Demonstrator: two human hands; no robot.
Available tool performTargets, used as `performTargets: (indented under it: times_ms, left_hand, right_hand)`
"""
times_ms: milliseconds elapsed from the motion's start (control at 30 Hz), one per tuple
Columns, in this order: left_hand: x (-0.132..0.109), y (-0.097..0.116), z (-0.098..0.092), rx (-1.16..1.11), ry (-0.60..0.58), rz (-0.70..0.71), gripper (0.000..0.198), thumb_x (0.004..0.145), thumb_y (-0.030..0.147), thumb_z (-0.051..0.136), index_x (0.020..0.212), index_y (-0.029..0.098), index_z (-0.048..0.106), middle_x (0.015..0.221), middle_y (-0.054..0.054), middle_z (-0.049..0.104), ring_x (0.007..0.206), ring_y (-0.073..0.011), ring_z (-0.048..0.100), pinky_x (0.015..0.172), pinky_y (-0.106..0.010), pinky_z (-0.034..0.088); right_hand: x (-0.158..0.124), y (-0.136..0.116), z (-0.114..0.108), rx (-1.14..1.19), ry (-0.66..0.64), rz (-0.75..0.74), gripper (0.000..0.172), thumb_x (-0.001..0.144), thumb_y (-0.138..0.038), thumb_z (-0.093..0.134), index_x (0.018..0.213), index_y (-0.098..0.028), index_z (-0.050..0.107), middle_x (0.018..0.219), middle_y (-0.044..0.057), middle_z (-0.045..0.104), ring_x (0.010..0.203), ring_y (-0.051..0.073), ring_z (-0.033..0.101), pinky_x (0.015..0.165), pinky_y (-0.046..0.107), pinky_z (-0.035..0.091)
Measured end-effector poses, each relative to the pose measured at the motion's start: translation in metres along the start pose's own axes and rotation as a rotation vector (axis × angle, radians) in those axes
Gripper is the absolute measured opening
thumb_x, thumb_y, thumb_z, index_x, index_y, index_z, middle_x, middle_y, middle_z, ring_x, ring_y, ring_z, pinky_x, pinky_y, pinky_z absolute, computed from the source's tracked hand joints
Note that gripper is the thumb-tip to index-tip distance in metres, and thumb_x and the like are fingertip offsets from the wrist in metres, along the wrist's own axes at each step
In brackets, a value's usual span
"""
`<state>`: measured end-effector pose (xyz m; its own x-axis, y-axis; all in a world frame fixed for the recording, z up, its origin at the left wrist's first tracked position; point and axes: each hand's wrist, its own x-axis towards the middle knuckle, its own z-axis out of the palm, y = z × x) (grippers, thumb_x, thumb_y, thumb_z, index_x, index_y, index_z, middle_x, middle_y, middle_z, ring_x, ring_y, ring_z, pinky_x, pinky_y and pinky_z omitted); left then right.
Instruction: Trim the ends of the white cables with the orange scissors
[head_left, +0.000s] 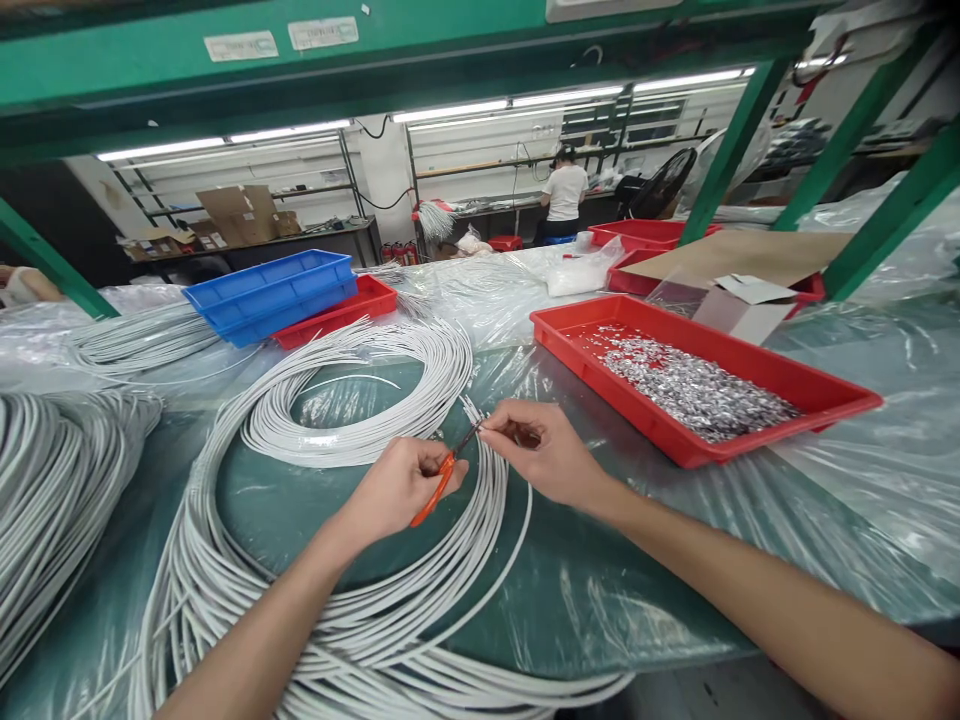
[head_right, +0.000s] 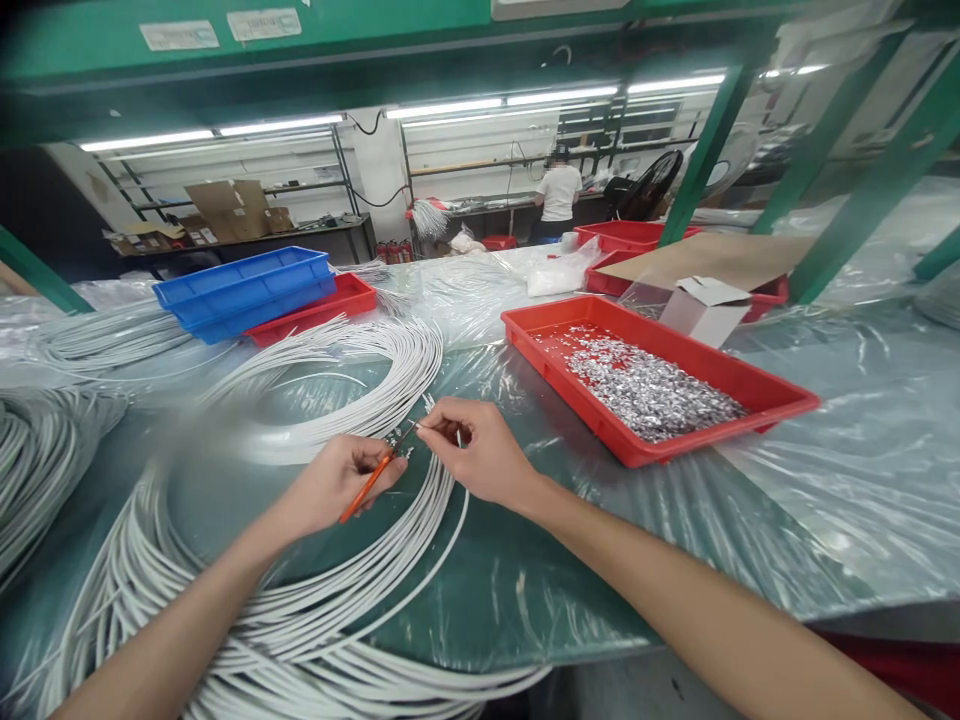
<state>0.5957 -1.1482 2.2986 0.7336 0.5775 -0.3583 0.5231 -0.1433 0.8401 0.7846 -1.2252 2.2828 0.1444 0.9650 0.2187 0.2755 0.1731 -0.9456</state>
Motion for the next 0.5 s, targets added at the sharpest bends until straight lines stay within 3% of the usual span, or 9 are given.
performTargets:
  times_ms: [133,333,500]
  left_hand:
    - [0.001,-0.004,0.001,-0.022,-0.013,-0.034,0.045,0.082,0.044,0.059,0.055,0.021,0.033,0.044,0.006,0.036,0.042,-0.0085,0.034,0.041,-0.023,0.023]
    - [0.006,-0.008,-0.001,0.143,0.028,0.038,0.042,0.084,0.041,0.058,0.058,0.020,0.031,0.055,0.006,0.027,0.053,-0.0094,0.024,0.049,-0.024,0.020]
    - [0.006,-0.008,-0.001,0.204,0.051,0.085,0.035,0.084,0.039,0.058,0.062,0.019,0.040,0.060,0.005,0.032,0.058,-0.0107,0.027,0.054,-0.025,0.024]
  right_hand:
    - [-0.002,0.002,0.002,-0.122,0.019,-0.067,0.023,0.091,-0.031,0.055,0.074,-0.017,0.062,0.064,0.000,0.051,0.057,0.012,0.040,0.055,0.026,0.033]
    - [0.000,0.015,0.006,0.117,-0.116,0.107,0.036,0.094,-0.046,0.049,0.083,-0.015,0.065,0.073,0.003,0.056,0.066,0.014,0.046,0.059,0.026,0.034]
    - [0.001,0.017,0.009,0.328,-0.211,0.191,0.041,0.089,-0.054,0.055,0.079,-0.014,0.063,0.062,-0.002,0.043,0.055,0.011,0.036,0.051,0.024,0.028]
